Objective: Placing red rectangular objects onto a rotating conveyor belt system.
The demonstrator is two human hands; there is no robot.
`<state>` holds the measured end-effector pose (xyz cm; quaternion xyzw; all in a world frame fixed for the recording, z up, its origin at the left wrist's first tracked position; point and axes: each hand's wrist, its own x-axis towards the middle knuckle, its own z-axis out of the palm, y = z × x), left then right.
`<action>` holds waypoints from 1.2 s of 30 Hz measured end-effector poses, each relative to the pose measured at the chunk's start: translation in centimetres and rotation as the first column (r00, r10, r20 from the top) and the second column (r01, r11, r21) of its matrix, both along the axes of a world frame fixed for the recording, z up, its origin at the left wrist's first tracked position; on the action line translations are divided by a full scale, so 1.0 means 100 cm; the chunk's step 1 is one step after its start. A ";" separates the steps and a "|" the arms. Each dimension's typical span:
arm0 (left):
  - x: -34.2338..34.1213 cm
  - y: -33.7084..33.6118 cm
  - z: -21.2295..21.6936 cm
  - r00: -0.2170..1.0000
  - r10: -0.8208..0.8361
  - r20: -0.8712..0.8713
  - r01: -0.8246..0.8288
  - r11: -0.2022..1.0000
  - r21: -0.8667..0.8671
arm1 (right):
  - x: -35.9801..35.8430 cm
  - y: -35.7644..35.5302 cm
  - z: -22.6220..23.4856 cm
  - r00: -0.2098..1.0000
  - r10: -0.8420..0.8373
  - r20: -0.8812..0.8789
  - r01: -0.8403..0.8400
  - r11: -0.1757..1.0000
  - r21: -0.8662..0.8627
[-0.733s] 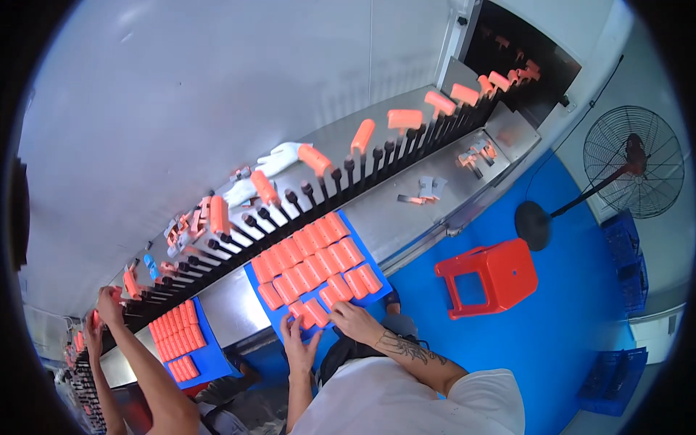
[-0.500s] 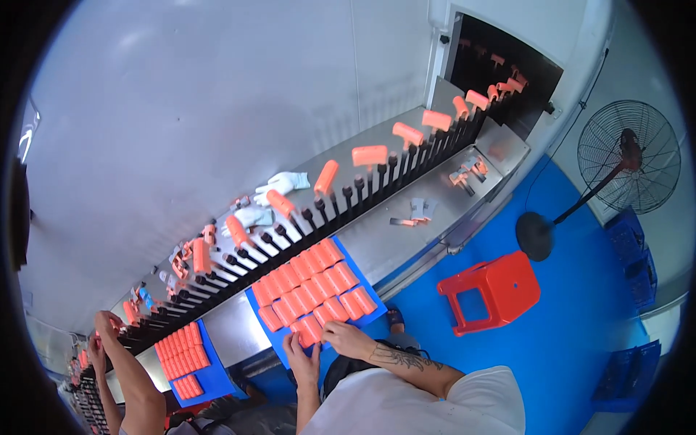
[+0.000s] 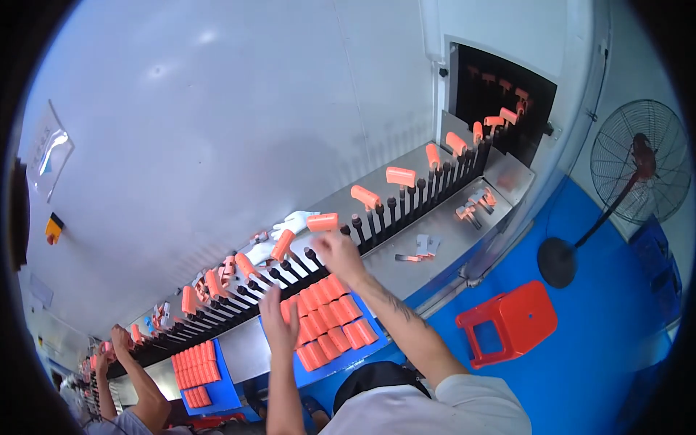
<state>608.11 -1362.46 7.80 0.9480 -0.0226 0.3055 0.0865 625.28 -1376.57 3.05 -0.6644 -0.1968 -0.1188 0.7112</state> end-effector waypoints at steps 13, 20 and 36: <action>0.163 0.002 0.073 0.800 0.485 -0.353 -0.334 0.849 0.410 | 0.076 -0.014 0.049 0.950 0.133 0.282 0.078 0.774 -0.628; 0.142 0.036 0.113 0.926 0.246 -0.286 -0.370 0.740 -0.562 | 0.145 -0.044 0.073 0.930 0.255 -0.264 -0.343 0.861 -0.376; -0.032 -0.139 -0.076 0.848 0.306 -0.433 -0.339 0.941 0.001 | -0.082 -0.143 -0.093 0.801 0.512 0.309 -0.195 0.712 -0.675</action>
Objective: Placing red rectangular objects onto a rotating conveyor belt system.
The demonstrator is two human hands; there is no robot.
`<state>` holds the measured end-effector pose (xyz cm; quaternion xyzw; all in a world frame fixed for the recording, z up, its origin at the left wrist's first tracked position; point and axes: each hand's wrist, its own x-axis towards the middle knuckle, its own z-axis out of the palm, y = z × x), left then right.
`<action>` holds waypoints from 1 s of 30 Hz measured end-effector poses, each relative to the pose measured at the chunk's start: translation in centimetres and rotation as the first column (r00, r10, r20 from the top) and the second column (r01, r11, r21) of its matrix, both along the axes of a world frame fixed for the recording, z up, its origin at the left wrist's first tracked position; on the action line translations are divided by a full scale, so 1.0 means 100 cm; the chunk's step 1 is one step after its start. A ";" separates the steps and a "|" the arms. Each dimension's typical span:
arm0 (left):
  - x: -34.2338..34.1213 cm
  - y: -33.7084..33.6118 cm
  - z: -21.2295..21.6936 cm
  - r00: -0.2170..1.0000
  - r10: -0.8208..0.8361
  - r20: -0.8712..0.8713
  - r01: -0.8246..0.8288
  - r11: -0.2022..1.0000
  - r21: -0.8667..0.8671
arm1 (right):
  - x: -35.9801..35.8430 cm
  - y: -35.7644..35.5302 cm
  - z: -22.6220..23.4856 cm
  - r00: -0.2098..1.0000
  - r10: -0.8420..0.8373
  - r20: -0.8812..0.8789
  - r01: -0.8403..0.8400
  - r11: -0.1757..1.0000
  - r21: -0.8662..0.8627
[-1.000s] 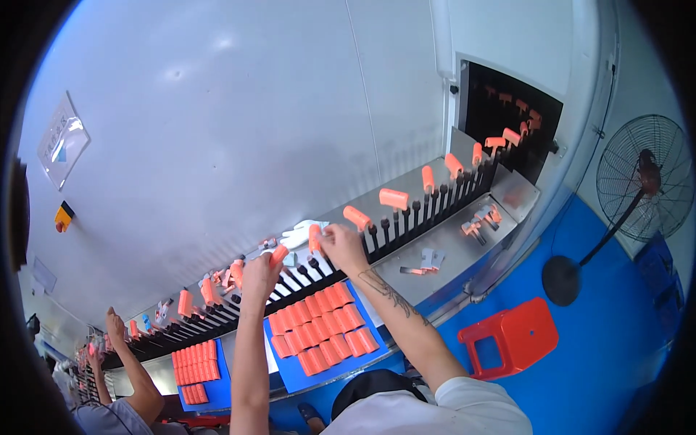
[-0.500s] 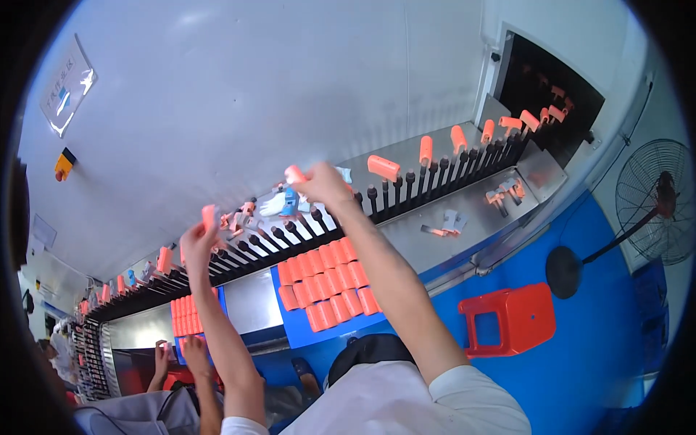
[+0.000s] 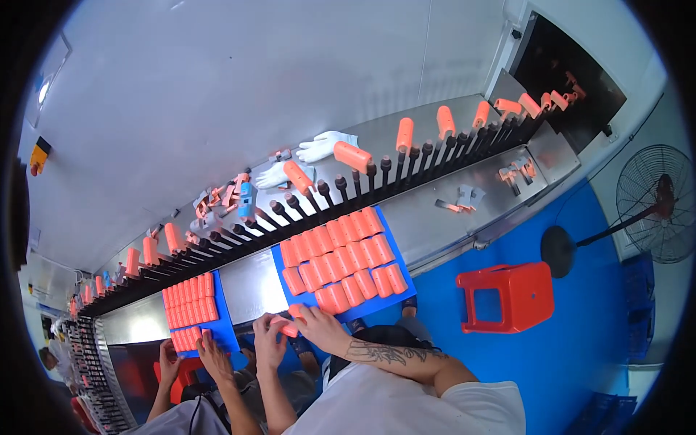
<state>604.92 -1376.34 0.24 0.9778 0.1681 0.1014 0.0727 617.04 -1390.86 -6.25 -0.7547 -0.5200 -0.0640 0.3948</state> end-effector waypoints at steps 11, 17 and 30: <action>0.074 -0.069 -0.050 0.995 -0.012 0.100 0.025 0.992 -0.123 | 0.029 -0.061 -0.025 0.995 -0.077 -0.056 0.064 0.976 -0.206; 0.067 -0.120 -0.072 0.931 0.206 0.302 -0.162 0.973 -0.166 | 0.056 -0.141 -0.029 0.929 -0.103 -0.357 0.169 0.972 0.160; 0.089 -0.207 -0.123 0.791 0.584 0.185 -0.143 0.470 -0.871 | 0.188 -0.319 -0.181 0.188 -0.117 -0.975 0.636 0.771 0.030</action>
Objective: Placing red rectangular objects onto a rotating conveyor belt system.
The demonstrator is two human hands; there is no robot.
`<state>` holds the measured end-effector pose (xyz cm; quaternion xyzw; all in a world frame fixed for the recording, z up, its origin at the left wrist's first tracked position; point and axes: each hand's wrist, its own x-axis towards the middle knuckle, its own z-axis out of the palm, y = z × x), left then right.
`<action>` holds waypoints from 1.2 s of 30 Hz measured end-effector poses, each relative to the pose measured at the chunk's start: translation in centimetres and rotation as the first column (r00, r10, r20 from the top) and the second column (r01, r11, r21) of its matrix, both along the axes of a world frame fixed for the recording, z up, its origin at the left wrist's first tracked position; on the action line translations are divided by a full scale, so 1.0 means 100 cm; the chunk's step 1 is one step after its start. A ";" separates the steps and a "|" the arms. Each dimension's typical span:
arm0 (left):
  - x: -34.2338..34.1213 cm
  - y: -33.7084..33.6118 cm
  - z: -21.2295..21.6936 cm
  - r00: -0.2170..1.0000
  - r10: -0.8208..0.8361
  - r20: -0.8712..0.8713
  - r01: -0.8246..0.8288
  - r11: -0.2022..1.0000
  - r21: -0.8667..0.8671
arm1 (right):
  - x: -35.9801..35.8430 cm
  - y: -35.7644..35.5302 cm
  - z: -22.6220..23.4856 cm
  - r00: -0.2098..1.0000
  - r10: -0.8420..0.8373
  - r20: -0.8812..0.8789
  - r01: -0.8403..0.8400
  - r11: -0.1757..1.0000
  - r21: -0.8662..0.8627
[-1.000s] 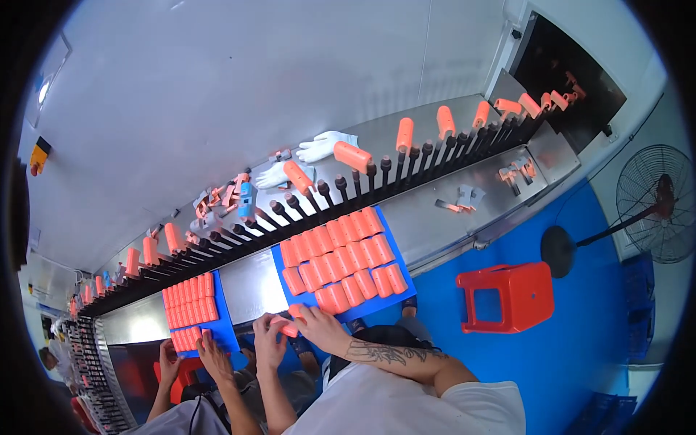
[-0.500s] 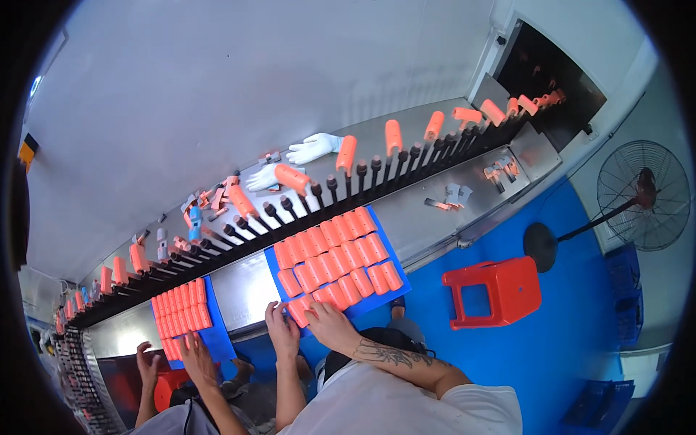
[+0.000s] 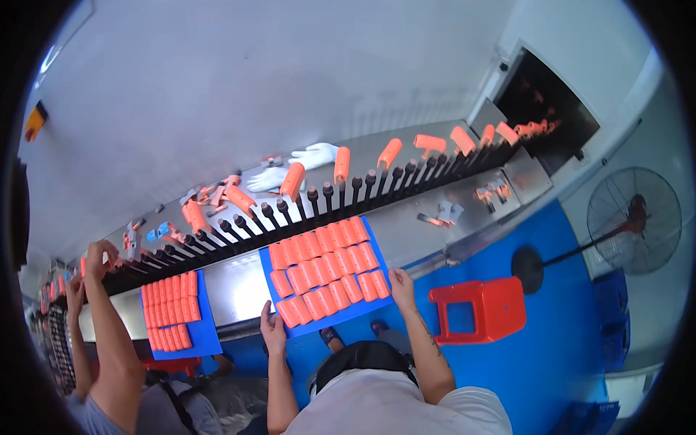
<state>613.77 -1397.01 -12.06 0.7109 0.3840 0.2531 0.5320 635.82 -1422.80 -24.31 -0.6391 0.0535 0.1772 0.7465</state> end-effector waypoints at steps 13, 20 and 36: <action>0.001 -0.174 -0.033 0.928 0.255 0.270 -0.165 0.934 -0.316 | 0.081 -0.107 -0.016 0.891 0.453 0.008 -0.451 0.886 0.107; -0.044 -0.294 -0.038 0.786 0.484 0.384 -0.388 0.871 -0.302 | 0.077 -0.155 0.013 0.754 0.636 0.162 -0.656 0.726 0.206; -0.456 -0.571 -0.086 0.171 0.843 0.510 -0.773 0.436 -0.461 | -0.324 -0.192 0.048 0.067 0.935 0.348 -0.958 0.158 -0.240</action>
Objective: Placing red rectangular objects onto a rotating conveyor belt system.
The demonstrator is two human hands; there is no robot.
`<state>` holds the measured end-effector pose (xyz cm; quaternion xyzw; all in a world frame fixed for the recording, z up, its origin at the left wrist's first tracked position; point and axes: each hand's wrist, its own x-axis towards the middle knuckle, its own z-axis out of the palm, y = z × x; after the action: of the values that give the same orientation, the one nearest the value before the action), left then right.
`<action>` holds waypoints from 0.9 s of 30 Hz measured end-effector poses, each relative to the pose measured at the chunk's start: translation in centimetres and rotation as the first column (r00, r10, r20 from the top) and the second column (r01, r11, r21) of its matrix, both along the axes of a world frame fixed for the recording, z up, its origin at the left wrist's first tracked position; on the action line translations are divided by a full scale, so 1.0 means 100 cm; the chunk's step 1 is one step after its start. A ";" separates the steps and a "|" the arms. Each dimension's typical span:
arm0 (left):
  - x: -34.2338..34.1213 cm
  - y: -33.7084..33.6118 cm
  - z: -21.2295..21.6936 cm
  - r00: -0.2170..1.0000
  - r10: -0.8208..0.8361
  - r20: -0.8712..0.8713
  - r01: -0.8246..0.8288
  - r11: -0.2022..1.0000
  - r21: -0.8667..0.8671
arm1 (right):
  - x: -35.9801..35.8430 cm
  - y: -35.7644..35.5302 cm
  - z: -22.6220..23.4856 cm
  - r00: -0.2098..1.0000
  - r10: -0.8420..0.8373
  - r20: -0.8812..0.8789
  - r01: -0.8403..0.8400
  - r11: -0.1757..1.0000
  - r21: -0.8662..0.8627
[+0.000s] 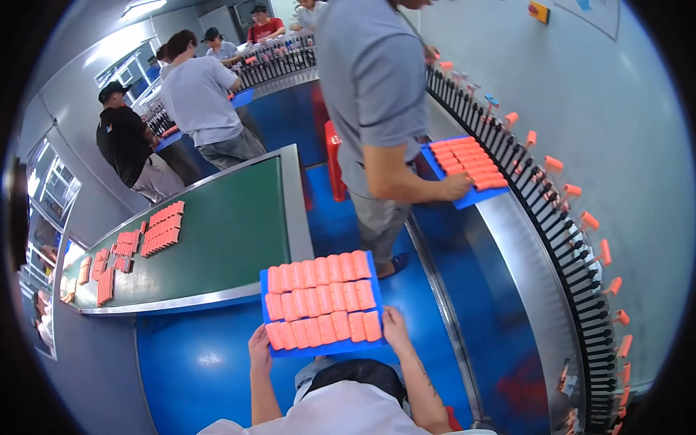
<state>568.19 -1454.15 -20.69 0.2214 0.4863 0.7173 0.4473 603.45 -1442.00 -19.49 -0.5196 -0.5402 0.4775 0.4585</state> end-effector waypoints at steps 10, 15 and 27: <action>-0.310 -0.089 -0.003 0.997 0.080 -0.023 -0.082 0.993 -0.089 | -0.330 -0.032 0.003 0.987 0.158 0.001 -0.157 0.984 -0.087; -0.385 -0.099 0.034 0.995 0.096 -0.014 -0.097 0.983 -0.157 | -0.407 -0.039 0.021 0.986 0.110 0.127 -0.099 0.991 -0.091; -0.495 -0.084 0.133 0.998 -0.063 0.029 0.067 0.980 -0.189 | -0.495 -0.044 0.156 0.990 -0.038 0.133 0.056 0.989 -0.134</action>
<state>518.67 -1462.57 -7.39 0.1852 0.5396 0.6552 0.4952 553.95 -1446.42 -3.91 -0.5926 -0.5224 0.4677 0.3964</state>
